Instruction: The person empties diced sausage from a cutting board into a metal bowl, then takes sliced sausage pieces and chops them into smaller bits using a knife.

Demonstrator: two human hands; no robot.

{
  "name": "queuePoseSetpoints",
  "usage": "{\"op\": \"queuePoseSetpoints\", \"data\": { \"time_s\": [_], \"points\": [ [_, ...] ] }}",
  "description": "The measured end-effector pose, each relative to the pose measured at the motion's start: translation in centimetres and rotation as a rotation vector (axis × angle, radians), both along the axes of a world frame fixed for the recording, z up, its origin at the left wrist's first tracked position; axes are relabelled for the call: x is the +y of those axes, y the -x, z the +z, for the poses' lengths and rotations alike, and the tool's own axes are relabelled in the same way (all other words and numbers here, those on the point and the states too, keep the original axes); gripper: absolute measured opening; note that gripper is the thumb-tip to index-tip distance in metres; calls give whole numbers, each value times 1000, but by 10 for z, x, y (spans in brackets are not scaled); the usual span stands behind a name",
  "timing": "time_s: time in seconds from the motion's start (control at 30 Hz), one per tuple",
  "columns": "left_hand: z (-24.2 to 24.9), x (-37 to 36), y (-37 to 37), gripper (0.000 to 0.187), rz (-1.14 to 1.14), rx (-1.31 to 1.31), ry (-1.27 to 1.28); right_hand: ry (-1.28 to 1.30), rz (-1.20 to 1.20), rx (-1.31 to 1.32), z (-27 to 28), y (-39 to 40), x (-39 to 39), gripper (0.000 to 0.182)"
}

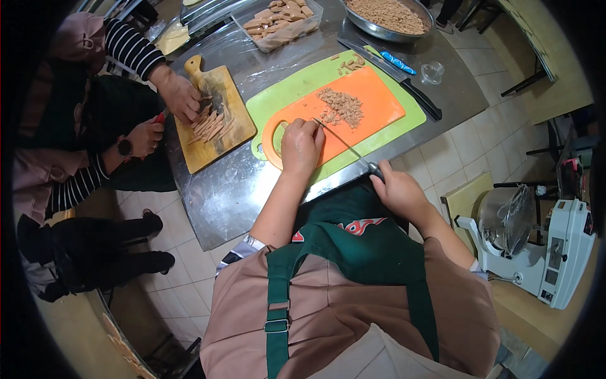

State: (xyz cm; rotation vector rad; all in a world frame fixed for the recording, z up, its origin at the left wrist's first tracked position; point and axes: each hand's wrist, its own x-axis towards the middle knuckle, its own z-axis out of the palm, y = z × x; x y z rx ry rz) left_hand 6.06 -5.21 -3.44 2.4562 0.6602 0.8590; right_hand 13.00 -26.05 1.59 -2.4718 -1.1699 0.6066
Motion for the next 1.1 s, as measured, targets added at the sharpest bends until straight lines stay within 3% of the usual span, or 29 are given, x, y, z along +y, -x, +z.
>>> {"op": "queuePoseSetpoints", "data": {
  "time_s": [0.33, 0.63, 0.83, 1.1],
  "points": [
    [3, -1, 8, 10, -40, 2, 9, -45, -1, -40, 17, 2, -13, 25],
    [6, 0, 8, 6, -65, 9, 38, -27, 20, -16, -11, 0, 20, 25],
    [2, -1, 7, 6, -21, -10, 78, -9, -14, 0, 6, 0, -11, 24],
    [4, 5, -2, 6, -67, 20, 46, -12, 16, -96, -4, 1, 17, 25]
  ]
}}
